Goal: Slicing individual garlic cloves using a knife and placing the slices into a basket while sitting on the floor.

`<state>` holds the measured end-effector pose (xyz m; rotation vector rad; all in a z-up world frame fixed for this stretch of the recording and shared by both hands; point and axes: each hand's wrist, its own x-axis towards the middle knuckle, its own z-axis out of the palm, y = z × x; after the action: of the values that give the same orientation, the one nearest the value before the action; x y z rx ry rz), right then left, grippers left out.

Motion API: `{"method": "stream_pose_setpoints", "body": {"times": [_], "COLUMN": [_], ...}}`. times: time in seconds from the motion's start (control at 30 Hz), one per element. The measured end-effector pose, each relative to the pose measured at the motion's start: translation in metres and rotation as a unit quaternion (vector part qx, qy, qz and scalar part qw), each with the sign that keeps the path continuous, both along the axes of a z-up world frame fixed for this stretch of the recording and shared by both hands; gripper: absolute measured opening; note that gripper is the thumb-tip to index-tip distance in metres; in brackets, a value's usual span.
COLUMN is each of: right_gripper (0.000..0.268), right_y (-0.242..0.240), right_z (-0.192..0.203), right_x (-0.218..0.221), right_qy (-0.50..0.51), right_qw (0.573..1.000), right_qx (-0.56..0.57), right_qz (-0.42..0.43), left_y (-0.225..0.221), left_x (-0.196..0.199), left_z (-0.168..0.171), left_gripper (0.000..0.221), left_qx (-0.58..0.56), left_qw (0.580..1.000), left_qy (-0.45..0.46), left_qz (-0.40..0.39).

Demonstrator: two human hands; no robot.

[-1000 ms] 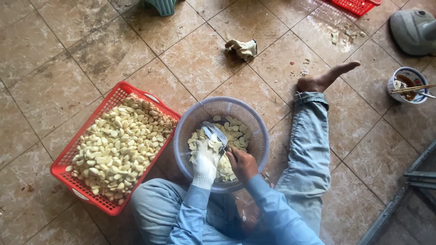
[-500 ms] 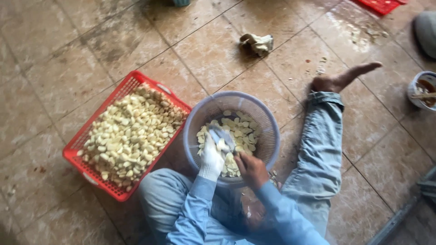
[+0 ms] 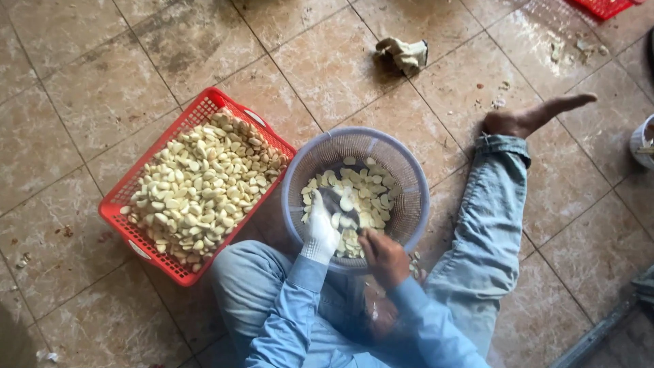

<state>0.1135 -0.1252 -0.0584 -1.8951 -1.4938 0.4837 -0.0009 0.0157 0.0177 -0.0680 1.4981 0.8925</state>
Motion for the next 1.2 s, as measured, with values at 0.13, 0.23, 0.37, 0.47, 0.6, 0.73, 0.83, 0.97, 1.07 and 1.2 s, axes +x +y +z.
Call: {"method": "stream_pose_setpoints", "body": {"times": [0.13, 0.23, 0.37, 0.47, 0.6, 0.73, 0.83, 0.97, 1.07, 1.2], "right_gripper": [0.025, 0.023, 0.027, 0.028, 0.028, 0.033, 0.034, 0.031, 0.029, 0.040], "right_y": [0.029, 0.025, -0.003, 0.011, 0.033, 0.023, 0.015, 0.010, 0.007, 0.004], "right_z": [0.023, 0.010, 0.018, -0.008, 0.017, 0.015, 0.018, 0.029, 0.014, 0.035], "right_x": [0.013, 0.011, -0.006, 0.011, 0.028, 0.038, 0.043, 0.040, 0.051, 0.044], "right_qy": [-0.055, -0.023, -0.006, -0.039, -0.079, -0.186, -0.217, -0.196, -0.170, -0.203], "right_qw": [0.998, 0.999, 1.000, 0.999, 0.995, 0.979, 0.970, 0.969, 0.975, 0.976], "right_qx": [0.031, 0.021, 0.003, -0.006, 0.051, 0.081, 0.107, 0.153, 0.143, 0.070], "right_qz": [-0.015, -0.018, -0.010, -0.026, -0.020, -0.027, -0.014, -0.007, -0.018, -0.035], "left_y": [-0.003, -0.002, 0.000, -0.011, -0.020, -0.039, -0.038, -0.025, -0.057, -0.050], "left_x": [0.011, -0.004, -0.004, -0.016, -0.018, -0.027, -0.024, -0.015, 0.011, -0.079], "left_z": [0.103, 0.003, -0.034, 0.038, -0.008, -0.036, -0.055, -0.080, -0.113, -0.015], "left_gripper": [0.066, 0.062, 0.050, 0.049, 0.093, 0.060, 0.049, 0.073, 0.050, 0.038], "left_qx": [0.046, 0.099, 0.072, 0.043, 0.087, 0.239, 0.465, 0.618, 0.525, 0.602], "left_qw": [0.984, 0.963, 0.983, 0.919, 0.940, 0.942, 0.711, 0.376, 0.363, 0.360], "left_qy": [-0.171, -0.247, -0.158, -0.392, -0.326, 0.029, 0.417, 0.538, 0.686, 0.488], "left_qz": [-0.034, -0.039, 0.061, 0.024, -0.042, -0.234, -0.323, -0.432, -0.350, -0.520]}}
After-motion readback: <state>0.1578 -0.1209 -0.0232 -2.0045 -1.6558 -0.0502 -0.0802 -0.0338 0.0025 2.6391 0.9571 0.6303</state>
